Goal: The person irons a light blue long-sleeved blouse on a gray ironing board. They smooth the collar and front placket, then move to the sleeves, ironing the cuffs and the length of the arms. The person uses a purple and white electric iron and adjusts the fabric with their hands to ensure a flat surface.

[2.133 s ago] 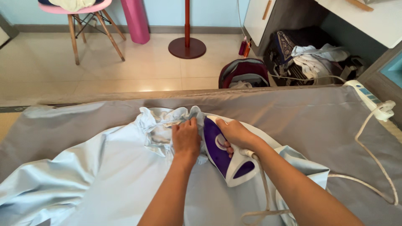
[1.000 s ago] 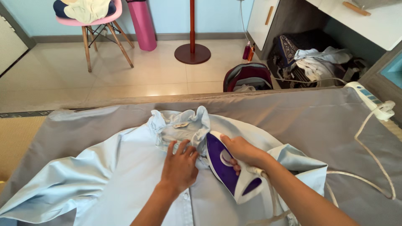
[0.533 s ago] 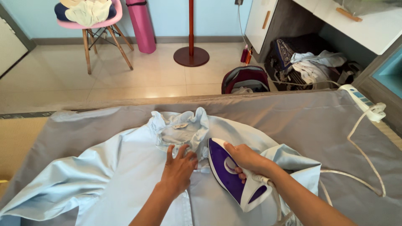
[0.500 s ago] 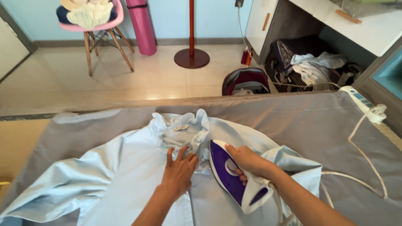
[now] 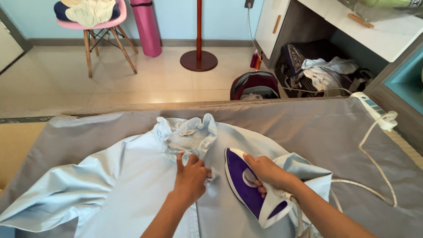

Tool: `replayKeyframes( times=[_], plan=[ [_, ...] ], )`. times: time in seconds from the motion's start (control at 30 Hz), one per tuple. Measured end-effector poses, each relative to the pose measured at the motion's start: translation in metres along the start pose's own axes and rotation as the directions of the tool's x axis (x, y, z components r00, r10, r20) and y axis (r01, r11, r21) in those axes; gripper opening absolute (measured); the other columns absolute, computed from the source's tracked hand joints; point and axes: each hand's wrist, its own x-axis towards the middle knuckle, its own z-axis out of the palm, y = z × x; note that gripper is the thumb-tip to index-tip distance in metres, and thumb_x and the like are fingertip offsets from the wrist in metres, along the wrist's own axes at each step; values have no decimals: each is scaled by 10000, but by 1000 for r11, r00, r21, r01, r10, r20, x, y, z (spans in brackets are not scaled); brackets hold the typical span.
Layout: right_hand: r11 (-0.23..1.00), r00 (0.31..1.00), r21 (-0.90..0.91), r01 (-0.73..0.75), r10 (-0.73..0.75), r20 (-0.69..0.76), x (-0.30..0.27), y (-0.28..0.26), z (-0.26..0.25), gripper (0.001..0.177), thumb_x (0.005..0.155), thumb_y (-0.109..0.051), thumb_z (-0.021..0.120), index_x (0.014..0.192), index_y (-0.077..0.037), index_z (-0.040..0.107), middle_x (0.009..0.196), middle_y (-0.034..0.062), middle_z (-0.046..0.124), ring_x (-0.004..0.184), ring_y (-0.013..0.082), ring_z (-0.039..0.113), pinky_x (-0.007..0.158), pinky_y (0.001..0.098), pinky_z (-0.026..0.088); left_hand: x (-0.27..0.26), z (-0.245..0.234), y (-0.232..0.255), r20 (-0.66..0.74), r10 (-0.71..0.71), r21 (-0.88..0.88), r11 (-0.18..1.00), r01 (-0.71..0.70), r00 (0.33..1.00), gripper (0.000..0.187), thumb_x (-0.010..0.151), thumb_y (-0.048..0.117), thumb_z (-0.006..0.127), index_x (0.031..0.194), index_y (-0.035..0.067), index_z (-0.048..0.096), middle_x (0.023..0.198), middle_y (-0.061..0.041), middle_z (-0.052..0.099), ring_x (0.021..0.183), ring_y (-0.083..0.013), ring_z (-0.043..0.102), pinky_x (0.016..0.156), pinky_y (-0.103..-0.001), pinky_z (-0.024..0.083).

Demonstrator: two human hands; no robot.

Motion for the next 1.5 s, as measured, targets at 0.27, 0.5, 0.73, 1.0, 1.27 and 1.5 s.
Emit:
replayKeyframes(
  times=[0.27, 0.5, 0.73, 1.0, 1.27, 1.5],
  plan=[
    [994, 992, -48, 99, -102, -79, 47, -33, 6, 620, 1023, -517, 440, 778, 46, 528, 582, 99, 509, 412, 217, 501, 426, 418, 516, -24, -21, -34, 61, 170, -24, 985, -168, 984, 271, 670, -27, 719, 839, 165, 804, 1211, 50, 660, 1328, -187, 450, 1146, -515, 209],
    [995, 989, -71, 74, -82, -126, 74, -66, 5, 569, 1027, -491, 402, 848, 30, 540, 615, 97, 528, 448, 214, 512, 466, 425, 527, 10, 25, -22, -348, -51, -257, 965, -43, 936, 249, 783, -24, 655, 963, 109, 765, 1172, -4, 696, 1203, -216, 554, 1026, -402, 412],
    [993, 995, -79, 93, -94, -12, 52, -39, 10, 655, 1039, -540, 394, 828, 62, 542, 596, 103, 524, 433, 219, 528, 458, 422, 556, -22, 36, 21, -268, -107, -198, 979, 54, 958, 296, 748, 5, 667, 1032, 54, 738, 1235, -28, 662, 1263, -253, 489, 1041, -457, 345],
    [997, 995, 26, 77, -78, 55, -26, 17, 37, 636, 1043, -516, 423, 786, 52, 550, 555, 94, 509, 384, 221, 526, 373, 402, 509, -71, 75, 54, -393, -232, -301, 947, 114, 890, 500, 714, -23, 647, 1213, 23, 652, 1331, -77, 576, 1304, -318, 461, 1038, -467, 380],
    [994, 997, -76, 76, -75, 11, -86, 76, 28, 622, 1035, -523, 400, 813, 22, 602, 516, 92, 511, 364, 227, 544, 351, 395, 481, -100, 187, 82, -398, -223, -321, 942, 93, 890, 589, 678, -16, 630, 1265, 20, 628, 1346, -102, 568, 1255, -327, 510, 1020, -439, 454],
    [999, 997, -34, -2, -1, -81, -118, 118, -14, 625, 1028, -521, 389, 801, 26, 585, 481, 106, 468, 330, 253, 508, 330, 419, 456, -113, 259, 94, -452, -121, -299, 954, -22, 884, 424, 774, 64, 622, 1189, 75, 707, 1262, -52, 643, 1152, -279, 598, 933, -400, 532]
  ],
)
